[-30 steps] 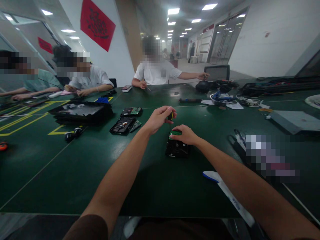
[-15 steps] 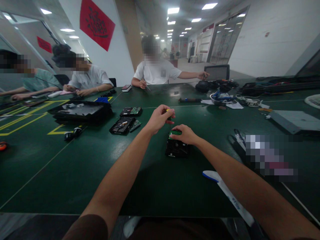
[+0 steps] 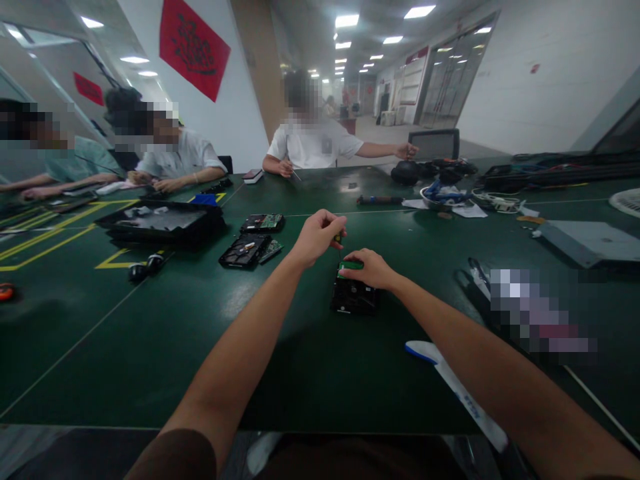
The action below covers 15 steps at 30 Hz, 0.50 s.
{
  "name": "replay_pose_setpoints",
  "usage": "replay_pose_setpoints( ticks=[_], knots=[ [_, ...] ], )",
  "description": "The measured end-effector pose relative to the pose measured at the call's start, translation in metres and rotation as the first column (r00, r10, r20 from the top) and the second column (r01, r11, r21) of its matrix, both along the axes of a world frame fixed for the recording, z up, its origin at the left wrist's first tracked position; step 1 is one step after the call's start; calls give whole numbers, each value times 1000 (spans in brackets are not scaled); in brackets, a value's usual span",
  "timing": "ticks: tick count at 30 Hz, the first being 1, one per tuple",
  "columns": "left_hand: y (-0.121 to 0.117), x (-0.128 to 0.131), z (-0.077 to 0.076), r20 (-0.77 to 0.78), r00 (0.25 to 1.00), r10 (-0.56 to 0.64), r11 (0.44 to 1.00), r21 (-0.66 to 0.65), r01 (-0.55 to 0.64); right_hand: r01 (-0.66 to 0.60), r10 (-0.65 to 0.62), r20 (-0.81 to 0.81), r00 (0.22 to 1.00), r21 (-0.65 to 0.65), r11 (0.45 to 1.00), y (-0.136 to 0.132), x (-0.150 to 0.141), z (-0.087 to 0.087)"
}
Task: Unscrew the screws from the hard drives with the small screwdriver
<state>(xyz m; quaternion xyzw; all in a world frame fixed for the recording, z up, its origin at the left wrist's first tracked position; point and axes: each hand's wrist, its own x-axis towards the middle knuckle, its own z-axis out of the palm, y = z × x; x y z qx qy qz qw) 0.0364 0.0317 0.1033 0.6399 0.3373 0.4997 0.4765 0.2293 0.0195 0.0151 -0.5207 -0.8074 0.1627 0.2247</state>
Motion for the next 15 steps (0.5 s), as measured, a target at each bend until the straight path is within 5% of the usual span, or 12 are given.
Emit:
replay_pose_setpoints(
  ticks=[11, 15],
  knots=[
    [3, 1, -2, -145, 987, -64, 983, 159, 87, 6, -6, -14, 1000, -4, 1000, -2, -1, 2],
    [3, 0, -4, -87, 992, -86, 990, 103, 95, -6, 6, -5, 1000, -8, 1000, -1, 0, 2]
  ],
)
